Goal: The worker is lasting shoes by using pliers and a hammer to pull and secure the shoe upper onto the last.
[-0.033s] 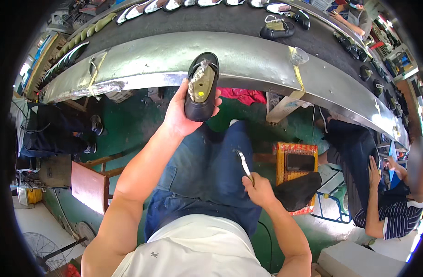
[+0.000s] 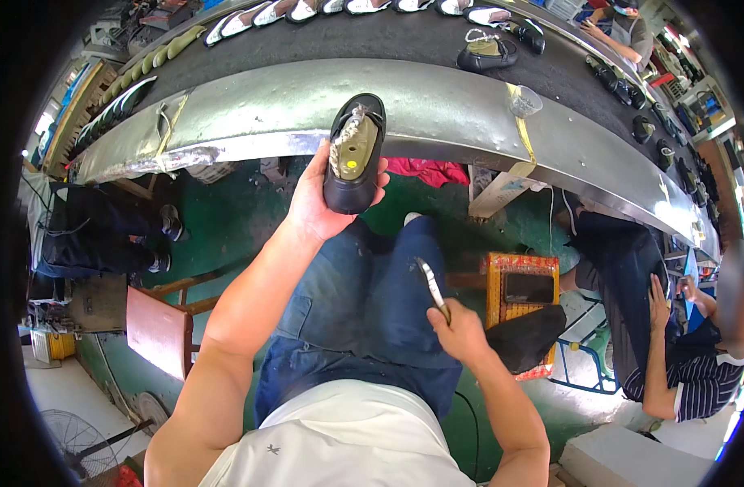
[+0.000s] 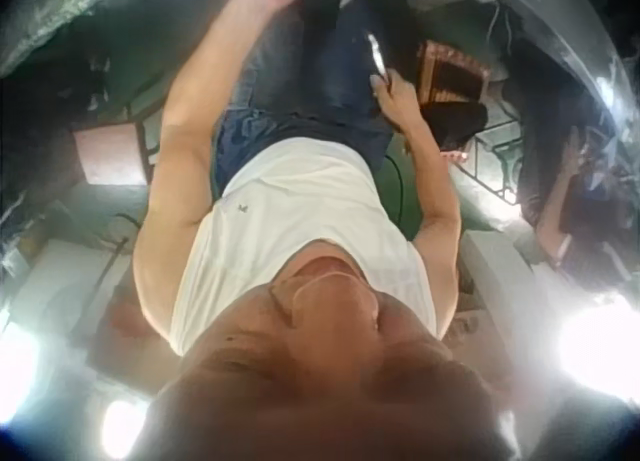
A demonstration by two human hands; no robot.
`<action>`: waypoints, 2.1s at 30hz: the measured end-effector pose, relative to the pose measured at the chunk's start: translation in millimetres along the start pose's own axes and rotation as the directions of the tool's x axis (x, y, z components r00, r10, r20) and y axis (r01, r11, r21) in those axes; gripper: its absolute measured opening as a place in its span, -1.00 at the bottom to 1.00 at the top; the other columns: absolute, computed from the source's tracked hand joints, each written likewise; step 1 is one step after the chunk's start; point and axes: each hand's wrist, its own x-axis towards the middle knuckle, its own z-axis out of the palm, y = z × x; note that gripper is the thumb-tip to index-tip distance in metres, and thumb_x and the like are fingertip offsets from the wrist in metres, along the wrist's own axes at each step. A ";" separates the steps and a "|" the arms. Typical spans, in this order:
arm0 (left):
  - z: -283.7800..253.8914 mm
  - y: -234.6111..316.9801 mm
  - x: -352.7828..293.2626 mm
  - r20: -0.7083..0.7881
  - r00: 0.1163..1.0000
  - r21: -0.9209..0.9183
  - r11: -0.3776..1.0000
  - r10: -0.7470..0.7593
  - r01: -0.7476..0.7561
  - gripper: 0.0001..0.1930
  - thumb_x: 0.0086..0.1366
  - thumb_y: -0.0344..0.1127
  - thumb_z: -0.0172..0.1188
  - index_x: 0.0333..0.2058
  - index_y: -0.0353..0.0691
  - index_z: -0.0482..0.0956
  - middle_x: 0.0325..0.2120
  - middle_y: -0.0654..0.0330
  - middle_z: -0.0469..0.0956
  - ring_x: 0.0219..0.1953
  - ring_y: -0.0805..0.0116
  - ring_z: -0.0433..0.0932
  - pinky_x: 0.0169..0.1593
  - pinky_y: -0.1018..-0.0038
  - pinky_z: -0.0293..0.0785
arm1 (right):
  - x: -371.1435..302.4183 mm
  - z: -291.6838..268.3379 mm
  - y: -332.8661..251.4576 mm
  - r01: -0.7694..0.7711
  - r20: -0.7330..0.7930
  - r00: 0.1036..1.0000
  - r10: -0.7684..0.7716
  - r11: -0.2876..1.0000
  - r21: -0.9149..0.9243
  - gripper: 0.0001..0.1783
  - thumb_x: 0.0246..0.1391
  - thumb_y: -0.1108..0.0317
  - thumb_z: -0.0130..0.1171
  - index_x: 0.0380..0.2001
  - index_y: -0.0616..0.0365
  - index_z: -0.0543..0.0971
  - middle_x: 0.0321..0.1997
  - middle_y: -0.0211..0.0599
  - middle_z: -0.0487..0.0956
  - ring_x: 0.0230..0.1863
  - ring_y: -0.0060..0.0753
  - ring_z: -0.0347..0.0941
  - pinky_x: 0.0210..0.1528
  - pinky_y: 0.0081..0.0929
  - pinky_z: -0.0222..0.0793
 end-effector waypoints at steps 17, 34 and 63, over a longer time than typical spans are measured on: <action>43.5 56.7 156.0 -0.095 0.995 0.097 0.995 0.019 -0.010 -0.30 0.53 0.30 -0.28 0.15 -0.25 0.45 -0.05 -0.10 0.58 -0.02 -0.14 0.61 0.06 -0.01 0.58 | 283.2 -174.8 -96.7 0.164 -0.394 0.688 -0.610 0.659 -0.734 -0.56 0.12 0.03 0.32 -0.14 0.15 0.52 -0.15 -0.11 0.57 -0.03 0.06 0.49 0.06 -0.06 0.32; 60.8 72.0 421.5 0.496 0.636 0.802 -0.592 0.591 -0.075 -0.57 0.36 -0.01 0.15 -0.13 -0.33 0.65 -0.03 -0.01 0.61 0.04 -0.07 0.56 0.10 0.10 0.51 | 294.3 -186.4 -93.8 0.293 -0.417 0.723 -0.551 0.791 -0.537 -0.53 0.04 0.14 0.38 -0.09 0.21 0.50 -0.15 -0.08 0.55 -0.05 0.08 0.43 0.08 -0.07 0.32; 107.6 161.6 477.7 0.078 0.964 0.781 0.617 -0.253 0.099 -0.72 0.32 -0.11 0.32 -0.22 -0.18 0.53 -0.30 0.13 0.68 -0.29 0.20 0.68 -0.05 0.07 0.60 | 304.1 -190.1 -109.1 0.319 -0.359 0.766 -0.533 0.800 -0.508 -0.50 -0.01 0.20 0.42 -0.07 0.23 0.49 -0.13 -0.02 0.56 -0.07 0.11 0.45 0.04 -0.05 0.33</action>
